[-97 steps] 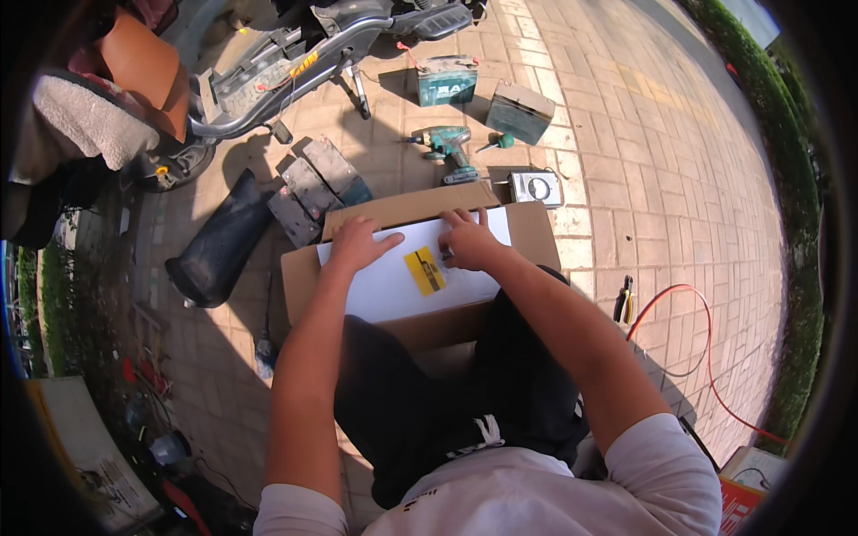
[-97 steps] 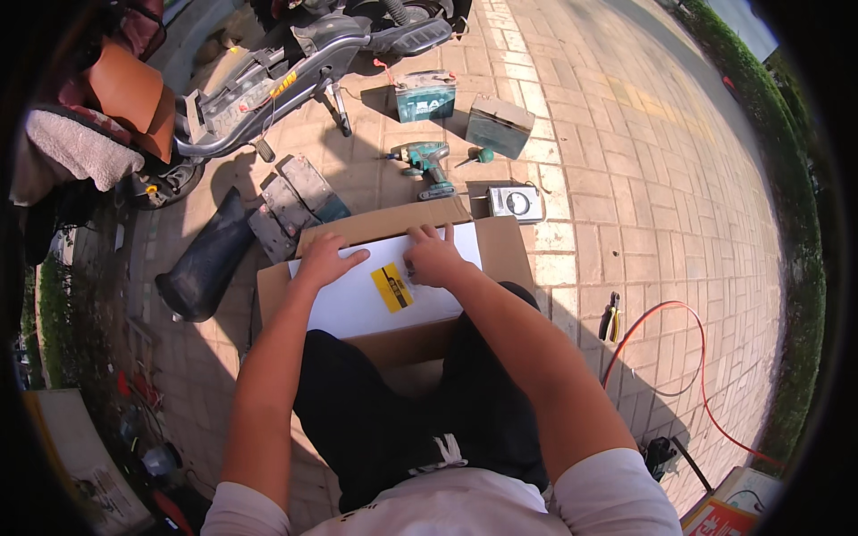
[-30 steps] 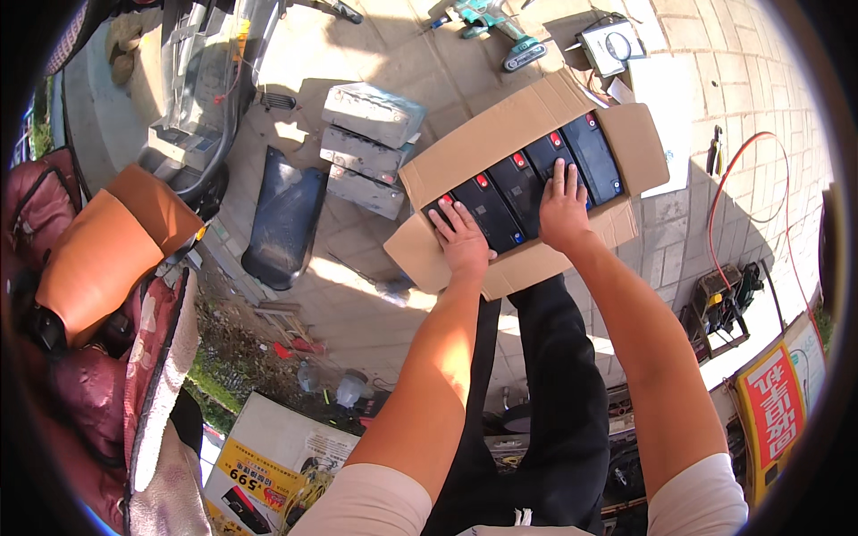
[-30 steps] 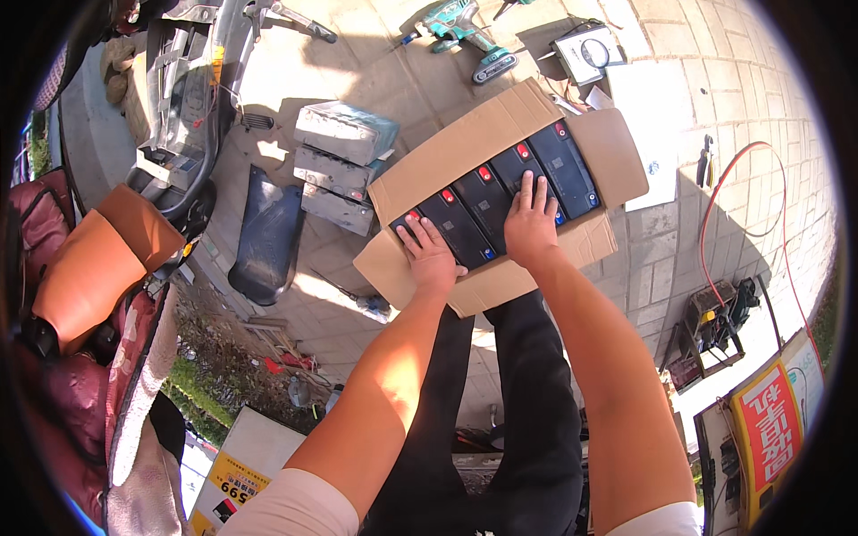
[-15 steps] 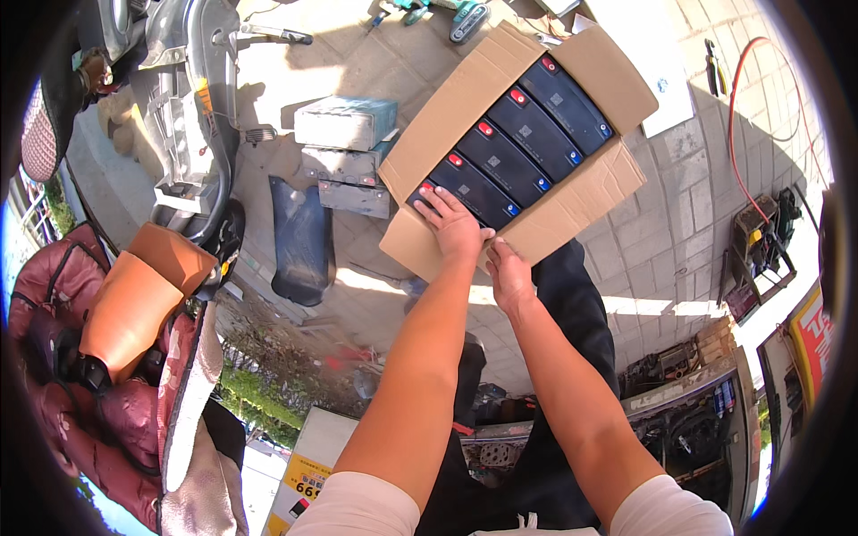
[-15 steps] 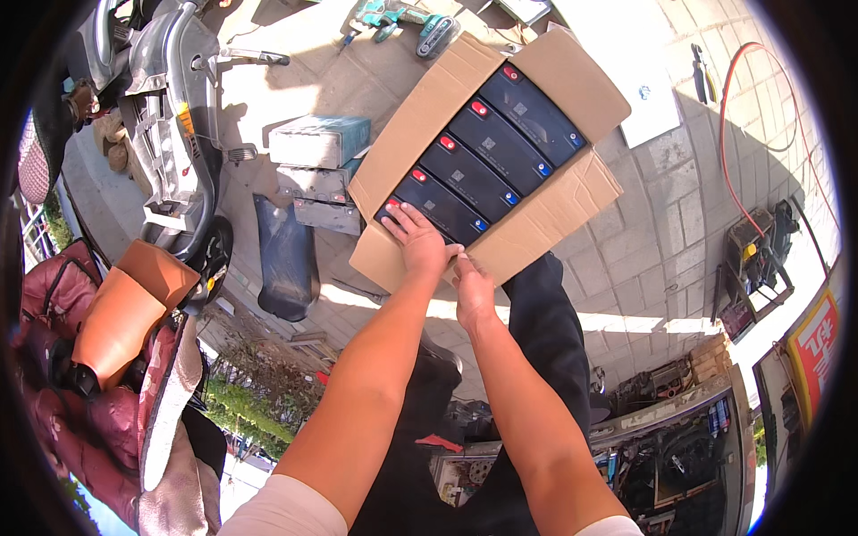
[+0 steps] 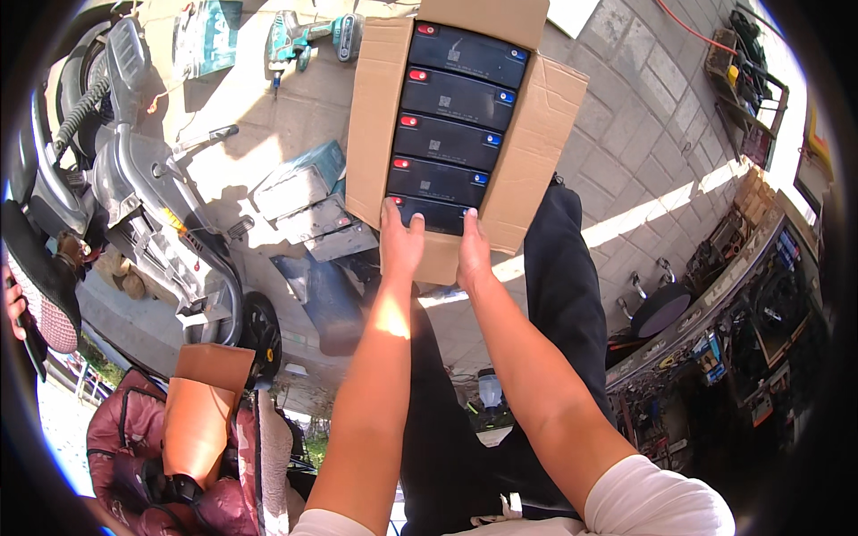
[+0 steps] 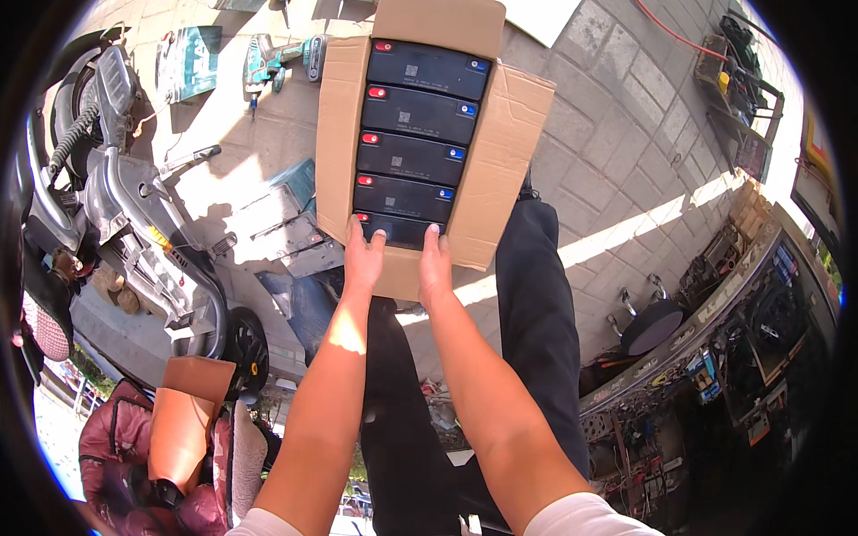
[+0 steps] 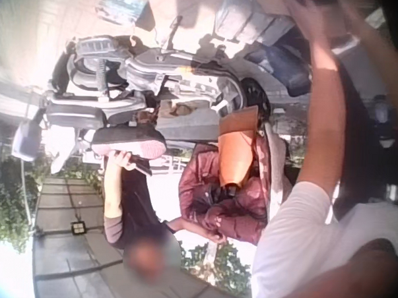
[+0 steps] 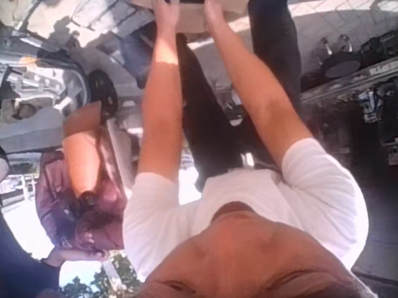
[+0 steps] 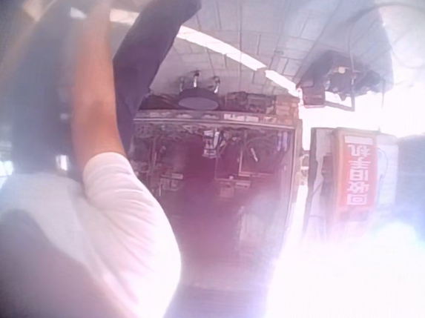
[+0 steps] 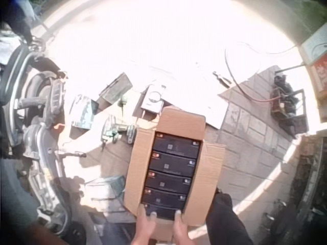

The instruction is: The person retrieves a yellow box from a cluttered workshop, carries it outside, and opens it to reveal several batteries. They then sit on the ground and install the batteries one by one into the battery compartment of an electric scooter.

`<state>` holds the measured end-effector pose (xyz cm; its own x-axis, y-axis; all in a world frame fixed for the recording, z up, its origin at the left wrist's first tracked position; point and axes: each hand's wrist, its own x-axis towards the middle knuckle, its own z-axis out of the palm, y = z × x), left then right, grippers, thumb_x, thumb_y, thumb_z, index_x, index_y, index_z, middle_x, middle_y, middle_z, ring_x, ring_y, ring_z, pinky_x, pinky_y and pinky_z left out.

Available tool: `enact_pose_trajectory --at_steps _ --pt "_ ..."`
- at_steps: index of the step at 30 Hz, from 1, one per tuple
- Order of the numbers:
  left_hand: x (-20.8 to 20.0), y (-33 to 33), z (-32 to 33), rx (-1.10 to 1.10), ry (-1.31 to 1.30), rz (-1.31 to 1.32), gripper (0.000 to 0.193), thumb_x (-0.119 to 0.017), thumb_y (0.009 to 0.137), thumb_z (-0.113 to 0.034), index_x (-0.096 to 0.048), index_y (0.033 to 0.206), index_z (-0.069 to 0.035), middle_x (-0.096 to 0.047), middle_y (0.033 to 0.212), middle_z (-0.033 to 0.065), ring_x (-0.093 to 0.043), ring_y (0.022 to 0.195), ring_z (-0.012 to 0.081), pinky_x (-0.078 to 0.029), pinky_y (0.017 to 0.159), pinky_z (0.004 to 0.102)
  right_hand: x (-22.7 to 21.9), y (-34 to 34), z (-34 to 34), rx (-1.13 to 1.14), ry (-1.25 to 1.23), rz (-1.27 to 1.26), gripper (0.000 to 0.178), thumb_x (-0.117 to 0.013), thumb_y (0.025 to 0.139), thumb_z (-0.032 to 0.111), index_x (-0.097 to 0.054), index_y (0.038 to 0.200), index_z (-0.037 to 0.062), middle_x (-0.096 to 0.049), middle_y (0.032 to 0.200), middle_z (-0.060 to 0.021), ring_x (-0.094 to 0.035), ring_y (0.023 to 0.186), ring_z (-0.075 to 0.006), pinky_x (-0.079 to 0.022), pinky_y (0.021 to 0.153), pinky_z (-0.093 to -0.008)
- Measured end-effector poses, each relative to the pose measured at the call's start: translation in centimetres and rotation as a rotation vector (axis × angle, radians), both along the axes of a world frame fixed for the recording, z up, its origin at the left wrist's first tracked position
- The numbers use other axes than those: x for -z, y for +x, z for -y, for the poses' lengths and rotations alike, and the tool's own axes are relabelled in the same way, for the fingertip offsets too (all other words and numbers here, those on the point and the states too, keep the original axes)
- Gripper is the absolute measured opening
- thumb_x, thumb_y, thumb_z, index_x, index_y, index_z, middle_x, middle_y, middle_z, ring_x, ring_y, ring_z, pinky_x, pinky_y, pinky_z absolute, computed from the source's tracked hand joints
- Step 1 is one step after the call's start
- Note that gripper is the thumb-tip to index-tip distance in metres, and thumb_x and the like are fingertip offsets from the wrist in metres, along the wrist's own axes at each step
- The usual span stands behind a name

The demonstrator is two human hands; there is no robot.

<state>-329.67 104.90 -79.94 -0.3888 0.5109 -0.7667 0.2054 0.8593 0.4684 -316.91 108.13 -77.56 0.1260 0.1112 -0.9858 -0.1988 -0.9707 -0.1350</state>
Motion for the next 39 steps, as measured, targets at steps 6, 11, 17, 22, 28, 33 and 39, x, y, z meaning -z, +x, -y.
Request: enact_pose_trajectory --at_steps 6,11,17,22,28,33,39 --pt "0.8 -0.3 0.5 0.166 -0.019 -0.031 0.077 -0.059 0.091 -0.024 -0.020 0.147 0.011 -0.027 0.150 0.0321 -0.027 0.141 0.0424 -0.024 0.117 0.0418 1.5 0.0 0.2 -0.062 0.114 0.077 0.080 -0.039 0.100 0.057 -0.020 0.153 0.0001 -0.022 0.159 -0.0158 -0.019 0.147 -0.0274 -0.017 0.118 -0.0404" --pt "1.3 -0.7 1.0 0.147 0.017 -0.022 0.078 -0.058 0.092 -0.027 -0.019 0.147 0.011 -0.028 0.149 0.0324 -0.027 0.140 0.0442 -0.024 0.116 0.0443 2.3 0.2 0.1 -0.120 0.120 0.121 0.085 -0.037 0.098 0.063 -0.026 0.150 -0.0024 -0.029 0.155 -0.0195 -0.026 0.145 -0.0300 -0.020 0.117 -0.0425" --pt "2.1 0.0 -1.8 0.053 -0.098 -0.132 0.078 -0.059 0.092 -0.032 -0.024 0.144 0.012 -0.033 0.146 0.0329 -0.029 0.137 0.0449 -0.027 0.114 0.0462 3.6 0.6 0.7 -0.137 0.118 0.121 0.079 -0.039 0.100 0.057 -0.028 0.150 -0.0024 -0.032 0.154 -0.0196 -0.028 0.144 -0.0294 -0.022 0.117 -0.0400" --pt "2.3 -0.4 -3.9 0.008 -0.220 -0.138 0.074 -0.063 0.090 -0.038 -0.038 0.138 0.011 -0.051 0.132 0.0306 -0.050 0.123 0.0421 -0.038 0.105 0.0451 5.9 1.6 1.4 -0.157 0.181 0.116 0.077 -0.043 0.100 0.054 -0.031 0.148 -0.0040 -0.036 0.152 -0.0176 -0.032 0.140 -0.0269 -0.023 0.116 -0.0376" --pt "3.6 -1.6 -3.3 0.076 -0.215 -0.095 0.072 -0.068 0.087 -0.041 -0.044 0.135 0.006 -0.059 0.124 0.0260 -0.058 0.115 0.0393 -0.044 0.099 0.0430 6.4 1.3 1.1 -0.194 0.155 0.165 0.073 -0.046 0.099 0.053 -0.036 0.145 -0.0035 -0.047 0.143 -0.0188 -0.043 0.133 -0.0285 -0.030 0.112 -0.0357" --pt "4.5 -2.1 -2.5 -0.026 -0.145 0.015 0.064 -0.071 0.085 -0.041 -0.051 0.130 0.000 -0.064 0.117 0.0221 -0.061 0.109 0.0376 -0.047 0.094 0.0412 5.7 0.4 0.9 -0.234 0.240 0.227 0.064 -0.055 0.097 0.046 -0.046 0.137 -0.0021 -0.058 0.128 -0.0171 -0.054 0.119 -0.0268 -0.039 0.104 -0.0347" --pt "3.3 -1.1 -2.8 -0.043 -0.134 -0.168 0.057 -0.069 0.086 -0.039 -0.057 0.127 -0.002 -0.067 0.112 0.0213 -0.063 0.105 0.0369 -0.047 0.092 0.0408 4.8 0.2 0.6 -0.142 0.242 0.233 0.064 -0.058 0.094 0.042 -0.047 0.135 -0.0052 -0.059 0.126 -0.0182 -0.055 0.117 -0.0262 -0.040 0.102 -0.0339"
